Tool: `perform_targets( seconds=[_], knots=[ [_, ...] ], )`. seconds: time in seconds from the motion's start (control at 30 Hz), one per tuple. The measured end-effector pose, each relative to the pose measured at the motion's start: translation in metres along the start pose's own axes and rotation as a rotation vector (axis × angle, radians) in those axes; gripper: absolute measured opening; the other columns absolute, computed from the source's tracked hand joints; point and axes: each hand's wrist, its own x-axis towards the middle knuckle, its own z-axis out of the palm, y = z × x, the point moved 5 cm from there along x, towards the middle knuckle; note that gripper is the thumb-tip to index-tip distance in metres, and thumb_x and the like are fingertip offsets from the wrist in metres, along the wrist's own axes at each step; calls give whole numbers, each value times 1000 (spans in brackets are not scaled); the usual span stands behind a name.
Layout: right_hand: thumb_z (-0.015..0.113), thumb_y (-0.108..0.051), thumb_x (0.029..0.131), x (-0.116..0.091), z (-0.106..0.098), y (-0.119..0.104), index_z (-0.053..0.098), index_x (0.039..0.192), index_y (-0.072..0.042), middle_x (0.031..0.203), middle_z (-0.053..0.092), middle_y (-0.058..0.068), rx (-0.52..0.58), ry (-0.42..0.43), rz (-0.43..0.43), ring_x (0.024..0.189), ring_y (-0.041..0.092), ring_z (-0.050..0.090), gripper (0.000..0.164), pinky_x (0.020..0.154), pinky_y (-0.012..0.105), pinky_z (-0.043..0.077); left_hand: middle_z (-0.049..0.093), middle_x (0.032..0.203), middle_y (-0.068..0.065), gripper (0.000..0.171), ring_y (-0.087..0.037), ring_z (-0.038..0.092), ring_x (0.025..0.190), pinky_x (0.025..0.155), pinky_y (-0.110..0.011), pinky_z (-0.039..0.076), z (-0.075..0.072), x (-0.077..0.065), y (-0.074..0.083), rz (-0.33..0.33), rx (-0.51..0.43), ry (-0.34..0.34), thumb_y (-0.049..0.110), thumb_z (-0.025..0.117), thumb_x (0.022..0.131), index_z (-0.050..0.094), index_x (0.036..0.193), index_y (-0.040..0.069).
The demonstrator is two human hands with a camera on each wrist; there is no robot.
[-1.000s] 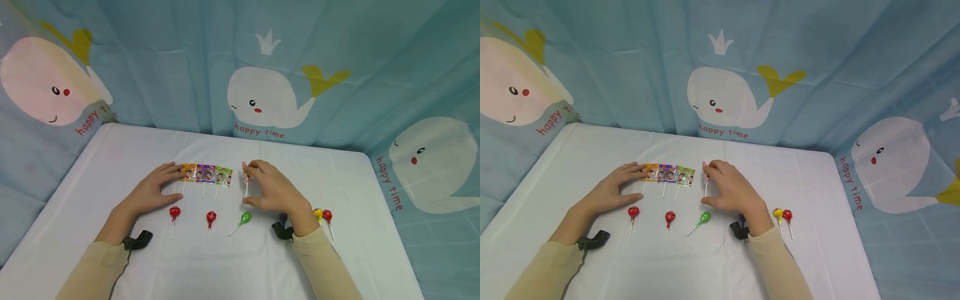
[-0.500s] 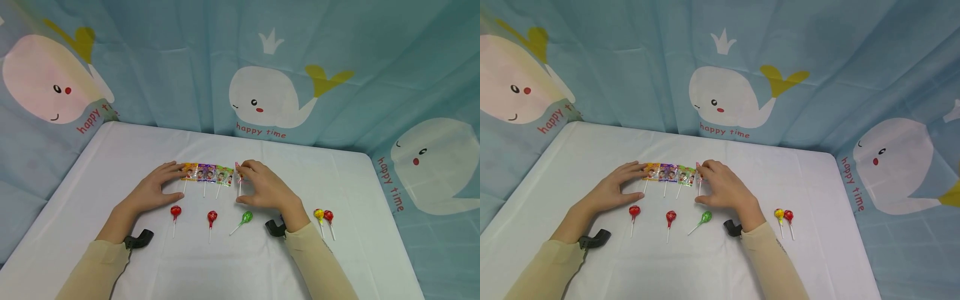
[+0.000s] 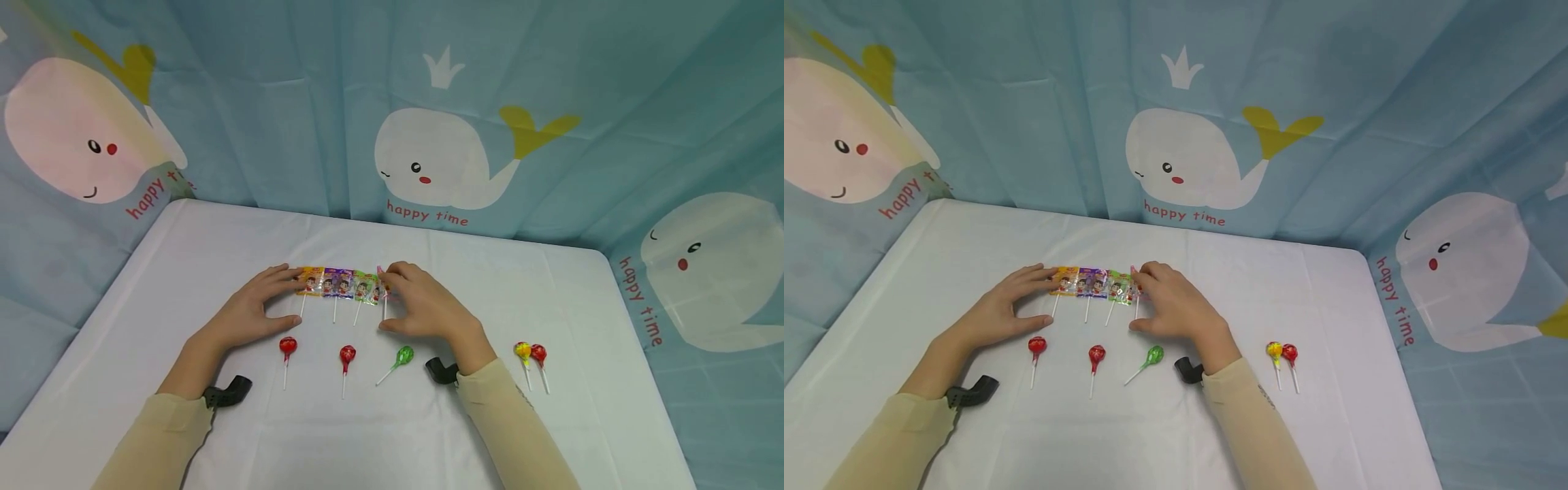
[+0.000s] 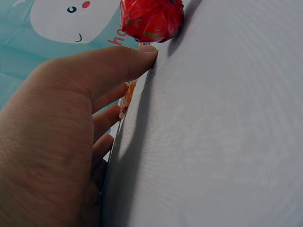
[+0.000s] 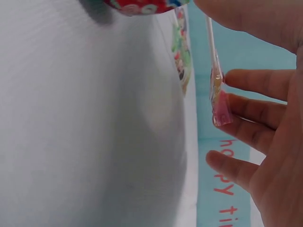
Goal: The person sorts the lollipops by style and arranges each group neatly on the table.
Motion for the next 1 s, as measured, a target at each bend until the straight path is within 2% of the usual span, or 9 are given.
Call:
perform_targets(
  seconds=[0.47,0.67,1.0],
  knots=[
    [91,-46,86,7,12,5,56,158,-6,146,58,7,-19,-42,14,128,24,58,90,115,42,49,49,168,-6,68,-40,30,161,122,-77,28,-1,0,1,15,-5,7,38,91,89,67,151,22],
    [90,-48,85,9,16,6,56,158,-7,145,59,7,-34,-64,24,127,24,59,90,115,41,49,48,169,-4,68,-37,29,162,123,-76,28,0,0,0,-6,-2,3,39,91,89,68,150,22],
    [92,-49,84,8,20,8,55,159,-9,147,58,7,-51,-67,29,129,25,59,93,116,41,48,49,169,-1,70,-35,30,162,122,-76,29,1,0,-1,-2,-9,18,37,93,87,68,151,22]
  ],
)
